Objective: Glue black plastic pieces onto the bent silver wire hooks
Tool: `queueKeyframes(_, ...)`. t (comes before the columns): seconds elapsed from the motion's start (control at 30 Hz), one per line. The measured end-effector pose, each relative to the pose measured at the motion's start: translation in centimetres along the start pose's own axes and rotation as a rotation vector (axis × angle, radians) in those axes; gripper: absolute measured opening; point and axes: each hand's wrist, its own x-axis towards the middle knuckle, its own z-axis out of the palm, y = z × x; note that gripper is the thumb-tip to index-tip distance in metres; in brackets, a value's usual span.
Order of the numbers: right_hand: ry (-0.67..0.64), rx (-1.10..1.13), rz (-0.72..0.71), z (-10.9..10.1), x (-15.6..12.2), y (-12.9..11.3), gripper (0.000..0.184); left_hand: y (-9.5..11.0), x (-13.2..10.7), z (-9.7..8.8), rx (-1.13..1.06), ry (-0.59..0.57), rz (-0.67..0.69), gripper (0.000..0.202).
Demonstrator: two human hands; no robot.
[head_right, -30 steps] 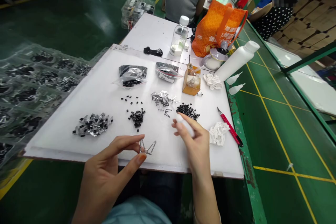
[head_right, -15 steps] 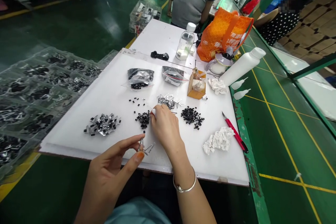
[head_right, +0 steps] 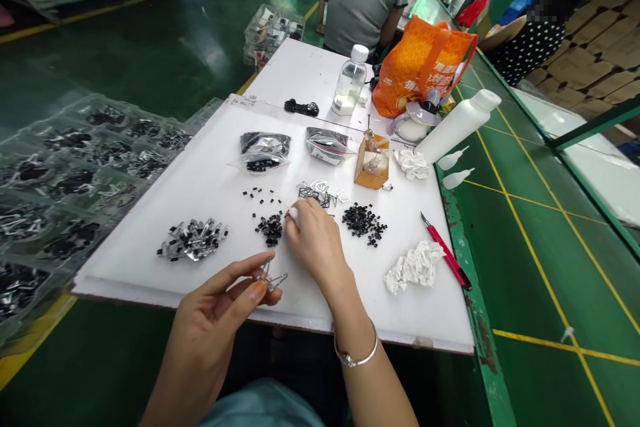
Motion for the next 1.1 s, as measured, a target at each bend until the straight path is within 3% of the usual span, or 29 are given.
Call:
queueKeyframes(0.27, -0.026, 0.760, 0.193, -2.7, -4.0, 0.8, 0.015, 0.0, 0.3, -0.2, -0.004, 0.054, -0.035, 0.024)
queueKeyframes(0.6, -0.072, 1.321, 0.288, -3.4, -8.0, -0.1, 0.010, 0.0, 0.5, 0.6, 0.016, 0.058, -0.064, 0.024)
queueKeyframes(0.7, -0.065, 1.379, 0.290, -3.4, -8.4, -0.4, 0.008, 0.3, 0.5, 1.0, 0.032, 0.101, -0.045, 0.020)
queueKeyframes(0.8, -0.051, 1.367, 0.289, -3.3, -8.8, -0.5, 0.006, 0.4, 0.6, 1.1, 0.064, 0.061, -0.018, 0.020)
queueKeyframes(0.9, 0.011, 1.312, 0.295, -3.2, -9.1, -0.5, 0.008, 0.2, 0.6, 0.8, 0.091, 0.005, 0.004, 0.021)
queueKeyframes(1.1, 0.159, 1.181, 0.305, -2.8, -9.7, 0.0, 0.020, 0.7, 0.3, 1.4, 0.082, 0.011, 0.001, 0.018)
